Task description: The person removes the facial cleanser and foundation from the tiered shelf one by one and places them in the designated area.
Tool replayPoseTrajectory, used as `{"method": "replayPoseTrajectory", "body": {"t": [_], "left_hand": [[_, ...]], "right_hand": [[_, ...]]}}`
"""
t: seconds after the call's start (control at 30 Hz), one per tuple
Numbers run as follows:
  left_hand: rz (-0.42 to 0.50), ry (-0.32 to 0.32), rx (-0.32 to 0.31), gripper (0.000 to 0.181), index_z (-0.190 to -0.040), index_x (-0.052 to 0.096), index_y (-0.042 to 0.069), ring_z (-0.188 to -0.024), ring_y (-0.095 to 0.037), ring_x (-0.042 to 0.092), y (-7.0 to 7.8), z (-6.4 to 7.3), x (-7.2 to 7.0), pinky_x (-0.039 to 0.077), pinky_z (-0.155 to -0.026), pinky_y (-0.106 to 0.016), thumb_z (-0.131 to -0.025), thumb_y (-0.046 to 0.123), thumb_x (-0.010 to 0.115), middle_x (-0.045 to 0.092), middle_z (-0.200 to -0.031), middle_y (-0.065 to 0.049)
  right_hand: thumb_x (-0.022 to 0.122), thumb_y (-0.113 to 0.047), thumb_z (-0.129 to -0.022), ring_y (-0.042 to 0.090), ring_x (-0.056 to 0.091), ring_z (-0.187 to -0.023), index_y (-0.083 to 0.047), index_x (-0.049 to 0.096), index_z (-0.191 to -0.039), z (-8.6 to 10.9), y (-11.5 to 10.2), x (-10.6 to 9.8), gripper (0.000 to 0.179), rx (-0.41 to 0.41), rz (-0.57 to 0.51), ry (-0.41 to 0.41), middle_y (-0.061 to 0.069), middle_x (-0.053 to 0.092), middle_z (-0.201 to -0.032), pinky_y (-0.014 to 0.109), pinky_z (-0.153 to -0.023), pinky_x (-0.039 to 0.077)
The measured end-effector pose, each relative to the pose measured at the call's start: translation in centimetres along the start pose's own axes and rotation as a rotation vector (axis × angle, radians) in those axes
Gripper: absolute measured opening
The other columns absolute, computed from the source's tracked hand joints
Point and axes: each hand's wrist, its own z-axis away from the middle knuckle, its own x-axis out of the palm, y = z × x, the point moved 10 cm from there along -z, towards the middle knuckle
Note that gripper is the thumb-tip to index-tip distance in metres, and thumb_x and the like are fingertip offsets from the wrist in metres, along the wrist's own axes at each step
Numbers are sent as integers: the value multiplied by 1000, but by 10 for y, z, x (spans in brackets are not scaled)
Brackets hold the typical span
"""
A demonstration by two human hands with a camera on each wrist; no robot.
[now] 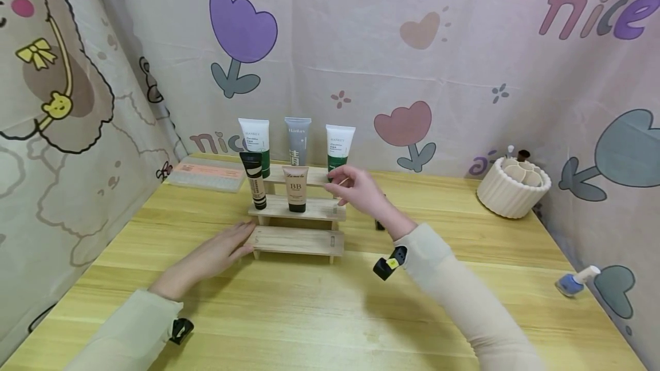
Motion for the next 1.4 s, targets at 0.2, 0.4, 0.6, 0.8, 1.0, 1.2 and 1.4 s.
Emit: {"method": "replayPoseTrajectory", "body": {"t": [0.2, 0.4, 0.6, 0.8, 1.0, 1.2, 1.4], "left_hand": [[-7, 16, 10, 54, -136, 36, -9, -125, -46, 31, 2, 1, -1, 24, -103, -57, -97, 26, 48, 34, -137, -30], [-8, 20, 13, 53, -135, 36, -10, -124, -47, 32, 3, 2, -1, 24, -103, -57, -97, 25, 49, 35, -136, -31], [-10, 14, 12, 53, -136, 36, -10, -125, -46, 31, 2, 1, 0, 24, -103, -57, -97, 25, 49, 34, -137, -30], [-3, 5, 9, 53, -136, 36, -9, -125, -45, 31, 1, 1, 2, 24, -103, -56, -97, 25, 48, 34, -137, -30], [-1, 7, 11, 54, -136, 36, -9, -125, -45, 31, 0, 1, 2, 24, -103, -56, -97, 26, 48, 34, -137, -30], [-8, 7, 16, 53, -136, 36, -10, -125, -45, 32, 0, 0, 3, 25, -103, -56, -97, 25, 48, 34, -137, -30], [-4, 6, 5, 54, -136, 35, -9, -125, -45, 31, -1, 1, 2, 24, -103, -56, -97, 27, 47, 33, -137, -30]], "right_hand": [[67, -11, -86, 22, 60, -83, 3, 58, -111, -9, -2, 25, 30, -3, 2, 10, 10, 61, -97, 31, -61, 56], [69, -8, -83, 21, 60, -89, 2, 59, -109, -17, 0, 38, 29, -15, -12, 51, 11, 62, -103, 26, -62, 55], [68, -8, -84, 19, 60, -86, 1, 62, -104, -22, 3, 43, 24, -18, -5, 70, 10, 63, -98, 25, -62, 55], [68, -9, -84, 19, 60, -84, 0, 62, -100, -23, 4, 45, 19, -13, 2, 74, 9, 64, -93, 25, -61, 55], [67, -8, -85, 18, 60, -82, 0, 63, -100, -22, 4, 45, 18, -11, -3, 73, 9, 64, -92, 25, -61, 55], [67, -9, -85, 16, 61, -80, -1, 64, -99, -16, 2, 39, 17, -44, 37, 88, 8, 65, -91, 24, -61, 55], [65, -10, -87, 17, 62, -80, -1, 64, -102, -1, -1, 25, 18, -47, 42, 89, 8, 65, -93, 27, -63, 55]]}}
